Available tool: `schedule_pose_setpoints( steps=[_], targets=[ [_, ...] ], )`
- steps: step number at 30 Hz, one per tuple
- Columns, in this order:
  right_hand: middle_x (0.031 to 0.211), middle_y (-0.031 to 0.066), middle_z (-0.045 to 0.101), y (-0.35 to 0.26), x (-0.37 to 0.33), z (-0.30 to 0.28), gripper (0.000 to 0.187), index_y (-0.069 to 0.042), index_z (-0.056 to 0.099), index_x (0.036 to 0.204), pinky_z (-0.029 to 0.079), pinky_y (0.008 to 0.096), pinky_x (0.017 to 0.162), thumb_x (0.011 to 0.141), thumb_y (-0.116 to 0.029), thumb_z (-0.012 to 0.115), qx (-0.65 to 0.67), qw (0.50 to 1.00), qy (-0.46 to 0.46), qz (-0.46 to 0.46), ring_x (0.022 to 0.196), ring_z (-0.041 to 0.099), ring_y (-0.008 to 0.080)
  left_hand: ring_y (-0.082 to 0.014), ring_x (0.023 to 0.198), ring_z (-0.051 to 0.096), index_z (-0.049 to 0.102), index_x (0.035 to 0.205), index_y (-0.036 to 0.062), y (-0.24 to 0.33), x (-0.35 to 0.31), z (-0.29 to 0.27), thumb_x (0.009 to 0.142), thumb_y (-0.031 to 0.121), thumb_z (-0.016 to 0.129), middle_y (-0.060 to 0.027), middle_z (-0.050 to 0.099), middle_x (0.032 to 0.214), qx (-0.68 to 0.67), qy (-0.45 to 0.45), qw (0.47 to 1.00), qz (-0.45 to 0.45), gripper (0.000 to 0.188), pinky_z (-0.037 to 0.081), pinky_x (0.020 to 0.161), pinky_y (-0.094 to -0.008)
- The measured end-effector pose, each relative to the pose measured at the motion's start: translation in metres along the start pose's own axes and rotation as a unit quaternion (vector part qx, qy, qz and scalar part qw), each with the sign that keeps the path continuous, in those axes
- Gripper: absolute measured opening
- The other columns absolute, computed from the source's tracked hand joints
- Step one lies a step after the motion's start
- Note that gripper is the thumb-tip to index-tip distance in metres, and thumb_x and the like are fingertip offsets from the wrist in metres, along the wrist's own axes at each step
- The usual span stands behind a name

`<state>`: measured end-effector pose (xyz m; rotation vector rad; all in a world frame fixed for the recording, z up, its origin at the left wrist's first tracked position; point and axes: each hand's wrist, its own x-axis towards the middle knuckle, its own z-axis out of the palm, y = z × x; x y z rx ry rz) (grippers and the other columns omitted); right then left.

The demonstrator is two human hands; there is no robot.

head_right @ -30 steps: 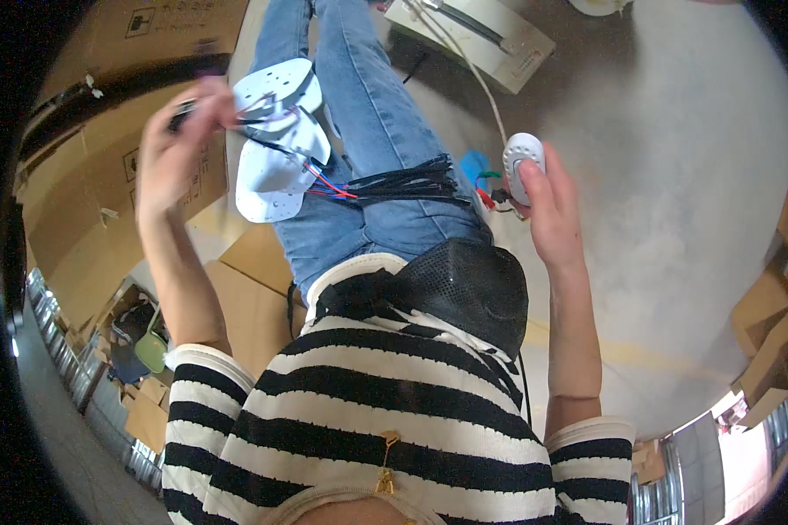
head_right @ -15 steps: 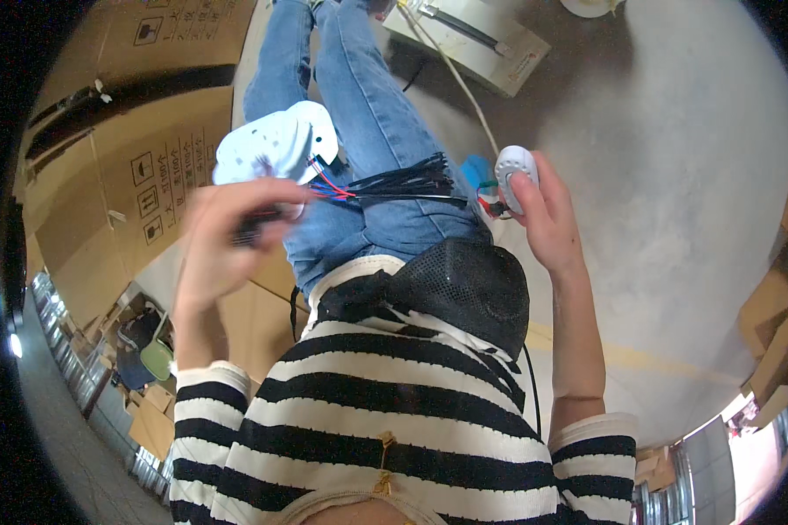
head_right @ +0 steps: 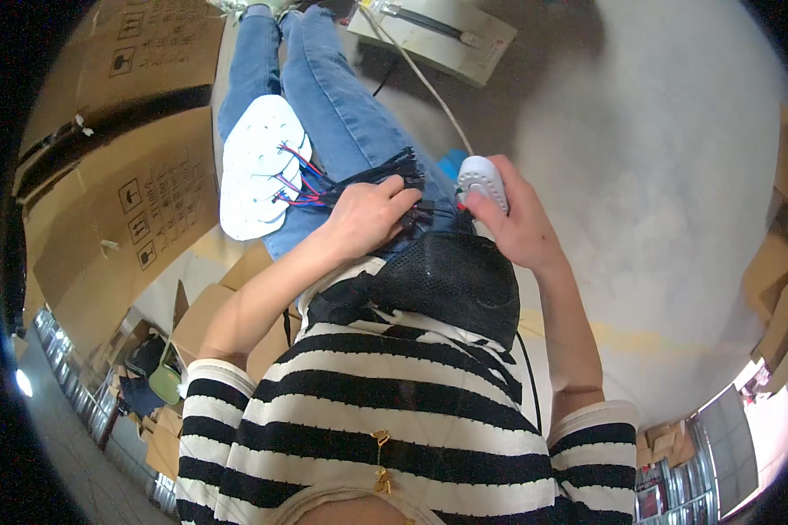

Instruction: The person sits on the floor in a warehouse and tests a white electronic device with multiple wires. They connect the wires to a small white control unit and repeatedly press a button to activate the device, which lights up in various colors.

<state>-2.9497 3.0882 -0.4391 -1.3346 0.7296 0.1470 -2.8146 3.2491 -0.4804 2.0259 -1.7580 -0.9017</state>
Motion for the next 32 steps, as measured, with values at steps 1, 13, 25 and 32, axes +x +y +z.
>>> schedule_pose_setpoints(
  steps=[1, 13, 25, 32],
  targets=[
    [0.078, 0.0027, 0.049, 0.001, -0.001, 0.001, 0.023, -0.003, 0.044, 0.095, 0.039, 0.0227, 0.063, 0.075, -0.011, 0.052, -0.016, 1.000, -0.008, -0.015, 0.070, 0.046, 0.0100, -0.0266, 0.061, 0.052, 0.050, 0.087, 0.0054, -0.001, 0.000, 0.003, 0.058, 0.009, 0.060, -0.0094, 0.046, 0.079, 0.009, 0.012, 1.000, 0.004, 0.031, 0.042, 0.052, -0.0358],
    [0.081, 0.0046, 0.048, 0.006, -0.001, 0.012, 0.036, -0.002, 0.042, 0.099, 0.038, 0.0248, 0.068, 0.065, -0.005, 0.051, -0.074, 0.997, -0.010, -0.034, 0.075, 0.046, 0.0122, -0.0274, 0.066, 0.053, 0.051, 0.084, 0.0036, 0.000, -0.005, 0.004, 0.056, 0.004, 0.054, -0.0099, 0.051, 0.077, -0.021, 0.061, 0.998, 0.023, 0.028, 0.042, 0.056, -0.0355],
    [0.082, 0.0020, 0.048, -0.008, 0.012, 0.033, 0.035, -0.002, 0.041, 0.101, 0.039, 0.0228, 0.067, 0.068, -0.004, 0.052, -0.022, 0.994, -0.096, -0.042, 0.074, 0.046, 0.0089, -0.0204, 0.070, 0.055, 0.055, 0.088, -0.0025, -0.017, -0.013, -0.052, 0.074, 0.003, 0.051, -0.0129, 0.056, 0.074, -0.370, -0.093, 0.924, -0.008, 0.015, 0.041, 0.063, -0.0285],
    [0.082, 0.0023, 0.048, -0.006, 0.017, 0.040, 0.036, -0.003, 0.040, 0.103, 0.039, 0.0227, 0.068, 0.069, -0.004, 0.052, -0.010, 0.995, -0.093, -0.044, 0.075, 0.046, 0.0088, -0.0222, 0.070, 0.057, 0.056, 0.088, -0.0011, -0.024, -0.014, -0.054, 0.075, 0.008, 0.053, -0.0146, 0.059, 0.078, -0.402, -0.114, 0.908, -0.006, 0.017, 0.043, 0.062, -0.0286]
  ],
)
